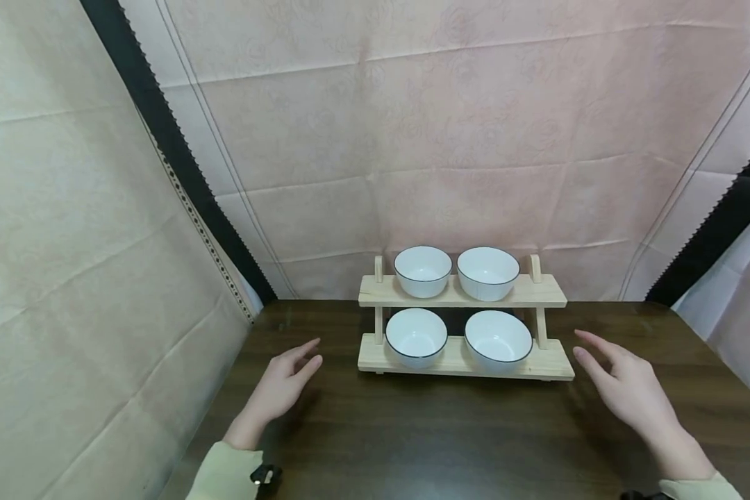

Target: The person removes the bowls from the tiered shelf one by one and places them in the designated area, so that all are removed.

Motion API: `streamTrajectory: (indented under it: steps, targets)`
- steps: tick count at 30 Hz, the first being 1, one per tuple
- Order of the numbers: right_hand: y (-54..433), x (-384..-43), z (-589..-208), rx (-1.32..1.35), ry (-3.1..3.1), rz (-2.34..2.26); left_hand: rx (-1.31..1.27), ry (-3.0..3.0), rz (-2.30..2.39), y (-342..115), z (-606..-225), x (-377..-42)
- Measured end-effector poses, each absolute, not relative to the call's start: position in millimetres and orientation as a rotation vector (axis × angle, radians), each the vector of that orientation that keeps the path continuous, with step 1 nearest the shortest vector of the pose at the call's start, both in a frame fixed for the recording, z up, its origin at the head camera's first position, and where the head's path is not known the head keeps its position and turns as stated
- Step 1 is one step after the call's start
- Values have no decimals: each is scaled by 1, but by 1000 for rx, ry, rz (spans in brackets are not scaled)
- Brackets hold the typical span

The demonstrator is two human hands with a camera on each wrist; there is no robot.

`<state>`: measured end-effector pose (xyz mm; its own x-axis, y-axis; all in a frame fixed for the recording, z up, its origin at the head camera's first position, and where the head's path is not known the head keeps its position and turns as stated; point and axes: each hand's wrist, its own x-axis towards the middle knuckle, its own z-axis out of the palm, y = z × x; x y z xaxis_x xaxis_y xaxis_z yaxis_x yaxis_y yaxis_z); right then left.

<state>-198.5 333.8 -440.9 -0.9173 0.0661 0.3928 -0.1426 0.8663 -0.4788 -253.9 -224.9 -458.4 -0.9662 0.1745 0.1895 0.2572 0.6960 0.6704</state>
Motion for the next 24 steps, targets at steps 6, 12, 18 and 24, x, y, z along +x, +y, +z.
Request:
streamTrajectory:
  steps: [6, 12, 18, 24]
  targets:
    - [308, -208, -428, -8, -2666, 875, -214, -2772, -1298, -187, -455, -264]
    - [283, -219, -420, 6, -2764, 1034, -138, -2770, -1381, -163, -462, -275]
    - [268, -226, -418, -40, -2819, 1089, -115, -2789, -1515, -151, -475, -281]
    - [264, -234, -425, -40, -2877, 1122, -174, -2793, -1606, -146, -484, -284]
